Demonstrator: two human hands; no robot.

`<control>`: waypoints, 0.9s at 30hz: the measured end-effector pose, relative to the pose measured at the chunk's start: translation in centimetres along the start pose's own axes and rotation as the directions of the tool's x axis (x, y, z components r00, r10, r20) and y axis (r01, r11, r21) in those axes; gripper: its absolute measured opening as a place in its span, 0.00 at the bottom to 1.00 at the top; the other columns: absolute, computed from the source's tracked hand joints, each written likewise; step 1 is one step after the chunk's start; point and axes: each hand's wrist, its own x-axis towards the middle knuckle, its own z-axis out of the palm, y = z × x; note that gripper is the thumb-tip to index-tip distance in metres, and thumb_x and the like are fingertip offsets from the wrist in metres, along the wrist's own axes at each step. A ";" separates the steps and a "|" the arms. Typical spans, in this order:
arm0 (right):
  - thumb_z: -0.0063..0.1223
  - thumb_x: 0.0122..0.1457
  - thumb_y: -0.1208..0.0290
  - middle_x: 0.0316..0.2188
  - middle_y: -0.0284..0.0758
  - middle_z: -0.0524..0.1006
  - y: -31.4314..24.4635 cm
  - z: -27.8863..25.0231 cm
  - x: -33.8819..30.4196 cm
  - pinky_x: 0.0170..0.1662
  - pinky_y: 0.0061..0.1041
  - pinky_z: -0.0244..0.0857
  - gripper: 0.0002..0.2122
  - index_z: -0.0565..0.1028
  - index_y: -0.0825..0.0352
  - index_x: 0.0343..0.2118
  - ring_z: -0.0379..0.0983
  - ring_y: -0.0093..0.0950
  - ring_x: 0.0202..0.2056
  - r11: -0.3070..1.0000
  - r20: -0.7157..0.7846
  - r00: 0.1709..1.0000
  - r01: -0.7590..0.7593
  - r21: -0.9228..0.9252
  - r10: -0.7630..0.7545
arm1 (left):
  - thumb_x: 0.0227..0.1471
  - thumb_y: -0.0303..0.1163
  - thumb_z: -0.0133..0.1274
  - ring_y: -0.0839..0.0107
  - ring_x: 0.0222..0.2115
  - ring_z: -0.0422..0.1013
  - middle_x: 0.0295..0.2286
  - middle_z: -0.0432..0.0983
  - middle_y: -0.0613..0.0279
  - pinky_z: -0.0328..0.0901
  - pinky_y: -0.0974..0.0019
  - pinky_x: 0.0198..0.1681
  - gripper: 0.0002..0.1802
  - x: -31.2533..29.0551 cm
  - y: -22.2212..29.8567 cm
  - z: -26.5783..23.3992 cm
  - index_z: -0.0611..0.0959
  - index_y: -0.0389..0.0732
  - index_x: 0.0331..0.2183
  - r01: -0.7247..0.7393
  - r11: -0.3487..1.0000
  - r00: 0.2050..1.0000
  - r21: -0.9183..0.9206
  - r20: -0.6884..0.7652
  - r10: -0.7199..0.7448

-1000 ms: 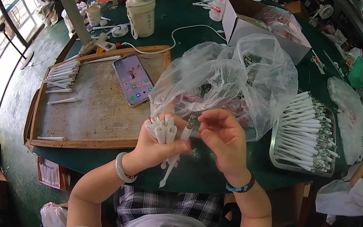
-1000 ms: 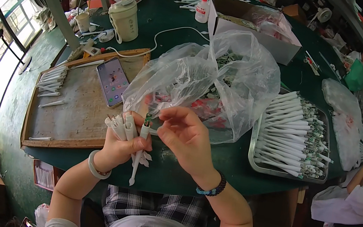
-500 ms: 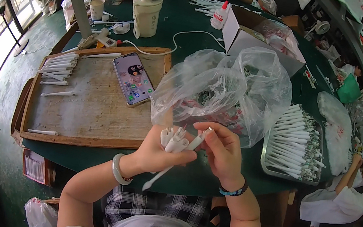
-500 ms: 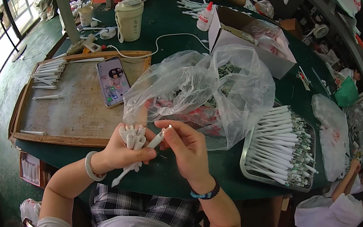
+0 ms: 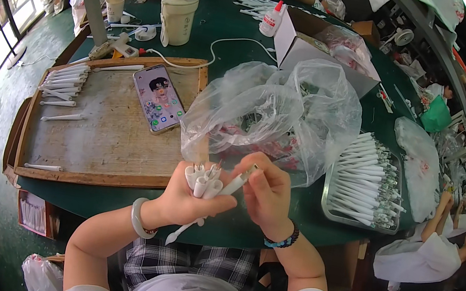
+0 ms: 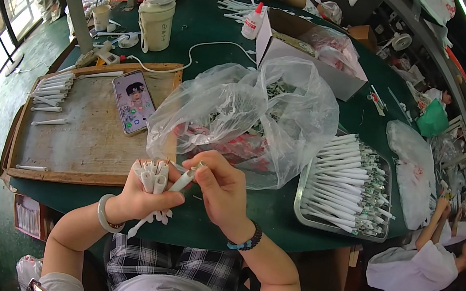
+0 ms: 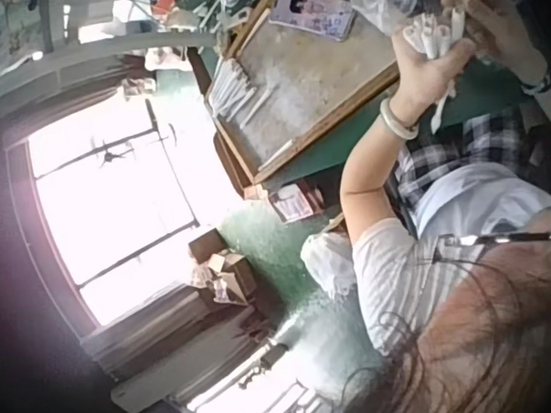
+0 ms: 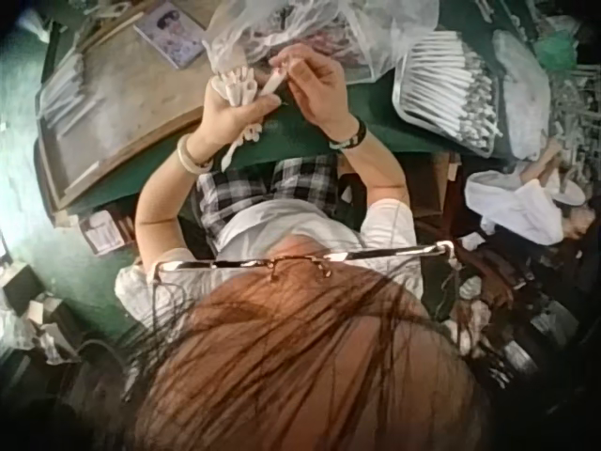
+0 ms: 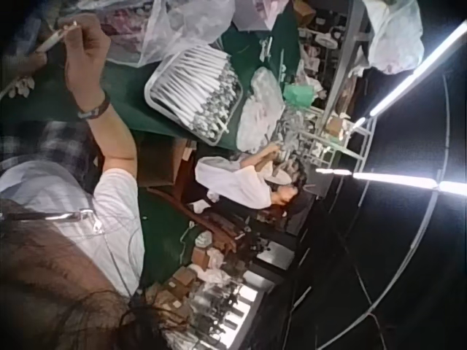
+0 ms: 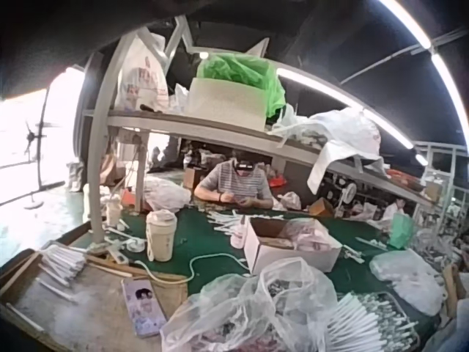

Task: Assembling small metal pins into white plastic tubes at a factory workbench.

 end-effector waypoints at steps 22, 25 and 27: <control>0.46 0.55 0.66 0.27 0.32 0.67 -0.2 -0.1 -0.3 0.31 0.15 0.53 0.12 0.71 0.72 0.30 0.60 0.18 0.28 0.994 -0.021 0.999 0.024 -0.110 -0.027 | 0.33 0.23 0.59 0.82 0.14 0.61 0.14 0.68 0.68 0.54 0.77 0.16 0.08 0.2 0.1 -0.7 0.76 0.36 0.21 -0.238 0.937 0.971 0.256 0.078 0.226; 0.45 0.56 0.69 0.28 0.29 0.67 -0.1 -0.2 -0.1 0.31 0.13 0.52 0.10 0.72 0.72 0.29 0.59 0.15 0.27 0.996 -0.009 1.000 0.013 -0.085 -0.014 | 0.32 0.21 0.60 0.84 0.14 0.61 0.14 0.69 0.69 0.54 0.78 0.15 0.10 0.1 0.0 -0.8 0.76 0.34 0.22 -0.264 0.916 0.964 0.302 0.095 0.247; 0.45 0.56 0.69 0.27 0.29 0.67 0.0 -0.1 -0.1 0.30 0.13 0.52 0.10 0.72 0.72 0.29 0.59 0.15 0.27 0.996 0.002 1.000 0.006 -0.085 -0.006 | 0.32 0.22 0.60 0.84 0.14 0.61 0.14 0.69 0.69 0.54 0.77 0.15 0.10 0.1 0.0 -0.9 0.76 0.34 0.22 -0.248 0.917 0.969 0.313 0.091 0.231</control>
